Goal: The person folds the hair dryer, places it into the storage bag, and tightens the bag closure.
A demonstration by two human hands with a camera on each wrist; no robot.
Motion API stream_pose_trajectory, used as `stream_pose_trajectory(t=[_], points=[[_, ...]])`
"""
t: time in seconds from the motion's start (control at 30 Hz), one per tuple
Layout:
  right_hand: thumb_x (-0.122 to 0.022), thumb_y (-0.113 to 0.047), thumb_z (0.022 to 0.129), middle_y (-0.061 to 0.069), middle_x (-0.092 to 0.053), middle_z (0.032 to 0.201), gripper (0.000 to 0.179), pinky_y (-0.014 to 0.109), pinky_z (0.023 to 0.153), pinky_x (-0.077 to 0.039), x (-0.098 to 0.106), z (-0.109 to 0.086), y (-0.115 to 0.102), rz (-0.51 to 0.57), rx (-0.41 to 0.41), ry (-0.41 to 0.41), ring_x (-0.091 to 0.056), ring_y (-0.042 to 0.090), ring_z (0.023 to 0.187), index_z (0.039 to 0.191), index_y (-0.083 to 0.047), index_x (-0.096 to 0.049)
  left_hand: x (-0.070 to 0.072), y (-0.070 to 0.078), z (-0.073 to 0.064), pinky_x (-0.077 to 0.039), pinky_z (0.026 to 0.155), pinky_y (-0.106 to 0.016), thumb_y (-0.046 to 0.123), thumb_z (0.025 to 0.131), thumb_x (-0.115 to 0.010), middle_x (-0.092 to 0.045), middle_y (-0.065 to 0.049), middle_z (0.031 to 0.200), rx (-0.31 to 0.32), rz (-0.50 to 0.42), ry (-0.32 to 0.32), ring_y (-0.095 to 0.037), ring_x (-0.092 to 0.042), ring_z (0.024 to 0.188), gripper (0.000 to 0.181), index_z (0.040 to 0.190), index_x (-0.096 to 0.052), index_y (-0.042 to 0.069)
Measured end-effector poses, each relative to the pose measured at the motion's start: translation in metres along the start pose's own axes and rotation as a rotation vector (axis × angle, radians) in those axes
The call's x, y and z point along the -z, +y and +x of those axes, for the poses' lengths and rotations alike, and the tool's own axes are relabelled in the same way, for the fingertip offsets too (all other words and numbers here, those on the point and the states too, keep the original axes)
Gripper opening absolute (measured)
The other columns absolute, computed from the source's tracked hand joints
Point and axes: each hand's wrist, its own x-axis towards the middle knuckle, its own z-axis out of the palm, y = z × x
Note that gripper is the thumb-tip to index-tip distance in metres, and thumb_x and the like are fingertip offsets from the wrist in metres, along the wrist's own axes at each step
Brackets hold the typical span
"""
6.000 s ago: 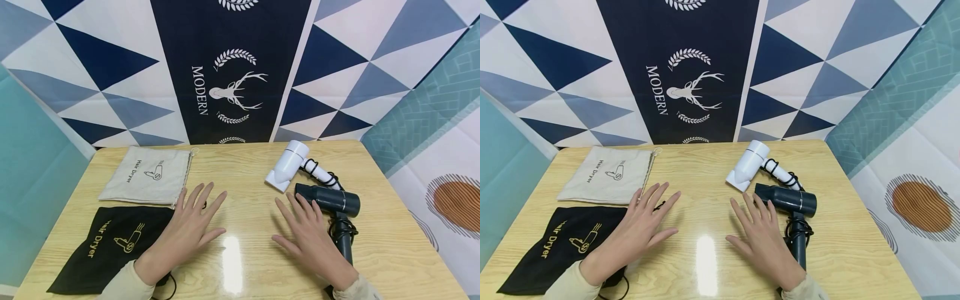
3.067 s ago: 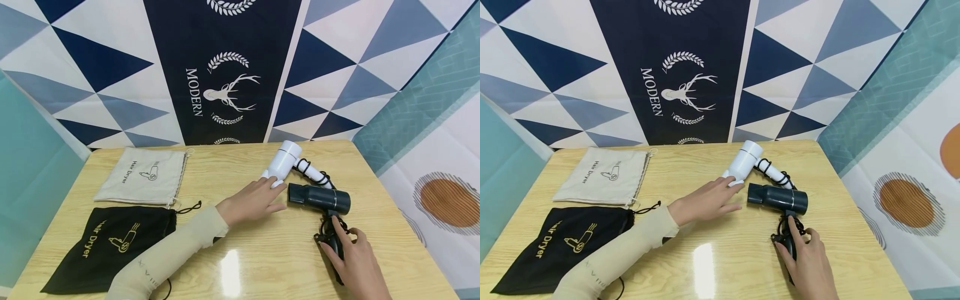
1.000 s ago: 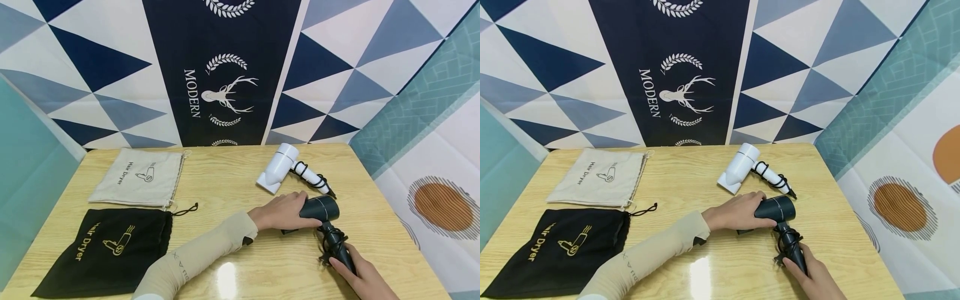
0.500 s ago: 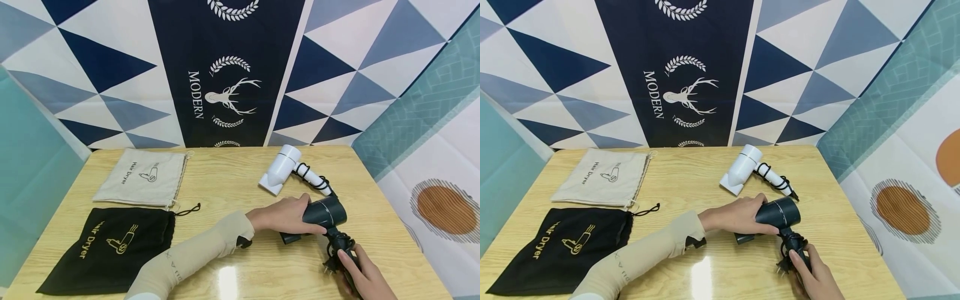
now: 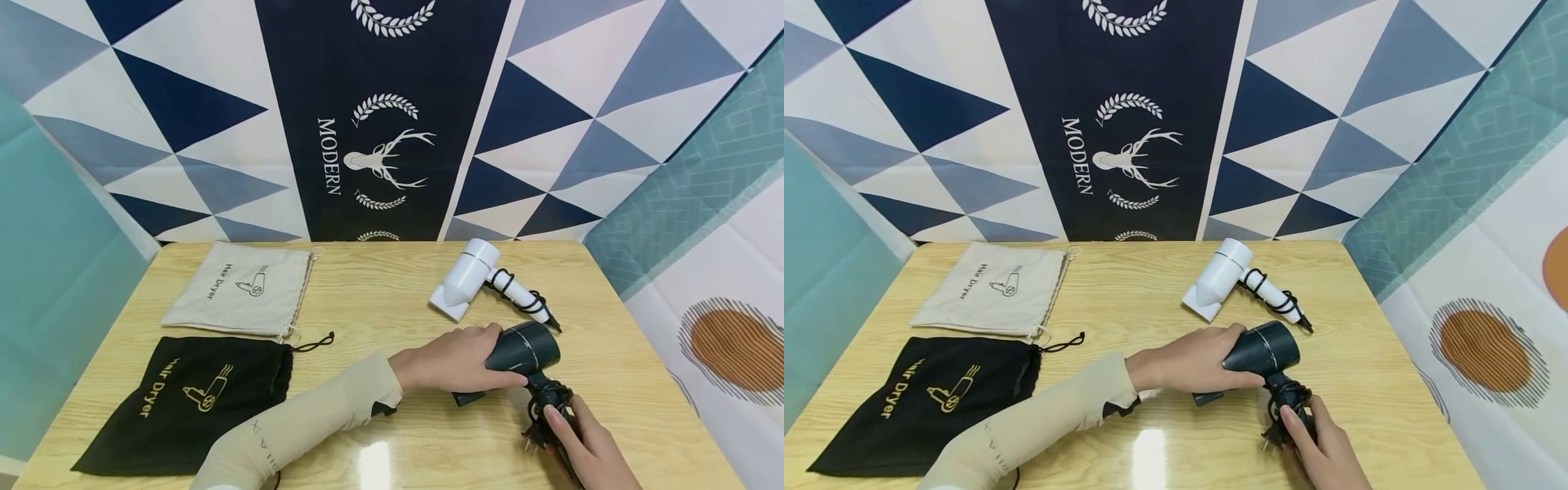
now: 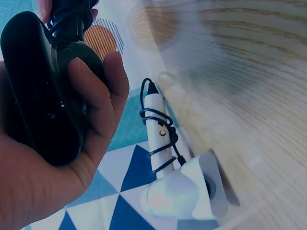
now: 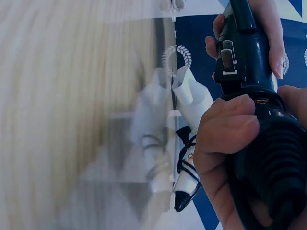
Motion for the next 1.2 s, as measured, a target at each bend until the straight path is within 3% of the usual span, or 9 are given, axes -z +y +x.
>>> stream_pose_trajectory(t=[0.23, 0.47, 0.77, 0.93, 1.2], points=[[-0.034, -0.053, 0.105, 0.023, -0.062, 0.119, 0.073, 0.051, 0.088, -0.051, 0.000, 0.002, -0.010, -0.037, 0.018, -0.014, -0.062, 0.034, 0.109, 0.142, 0.009, -0.030, 0.002, -0.003, -0.011, -0.047, 0.056, -0.016, 0.068, 0.089, -0.057, -0.056, 0.005, 0.093, 0.006, 0.014, 0.070, -0.001, -0.057, 0.066, 0.078, 0.136, -0.045, 0.007], [-0.036, -0.052, 0.105, 0.018, -0.064, 0.111, 0.071, 0.048, 0.086, -0.052, -0.003, 0.003, -0.016, -0.035, 0.030, -0.019, -0.064, 0.027, 0.101, 0.139, 0.010, -0.032, 0.005, -0.007, -0.017, -0.047, 0.056, -0.016, 0.068, 0.089, -0.057, -0.056, 0.005, 0.093, 0.009, -0.002, 0.076, -0.001, -0.057, 0.067, 0.078, 0.137, -0.045, 0.007], [-0.038, -0.049, 0.106, 0.008, -0.062, 0.089, 0.056, 0.030, 0.069, -0.048, -0.007, 0.002, -0.023, -0.001, 0.045, -0.013, -0.059, 0.017, 0.079, 0.129, 0.002, -0.041, 0.006, -0.013, -0.025, -0.048, 0.054, -0.017, 0.068, 0.089, -0.057, -0.055, 0.006, 0.090, -0.007, -0.029, 0.105, -0.002, -0.058, 0.065, 0.079, 0.137, -0.044, 0.007], [-0.038, -0.048, 0.106, 0.007, -0.061, 0.084, 0.054, 0.028, 0.066, -0.047, -0.010, 0.001, -0.027, 0.012, 0.063, -0.017, -0.058, 0.017, 0.072, 0.127, 0.002, -0.041, 0.007, -0.017, -0.030, -0.048, 0.053, -0.017, 0.066, 0.090, -0.058, -0.056, 0.006, 0.088, -0.009, -0.063, 0.111, -0.001, -0.059, 0.063, 0.076, 0.136, -0.043, 0.008], [-0.041, -0.047, 0.106, 0.011, -0.059, 0.073, 0.049, 0.032, 0.052, -0.047, -0.014, -0.001, -0.035, 0.121, 0.087, -0.039, -0.053, 0.023, 0.051, 0.122, -0.001, -0.042, 0.009, -0.021, -0.037, -0.049, 0.054, -0.017, 0.066, 0.089, -0.059, -0.056, 0.006, 0.090, -0.013, -0.096, 0.126, -0.001, -0.059, 0.065, 0.075, 0.136, -0.042, 0.009]])
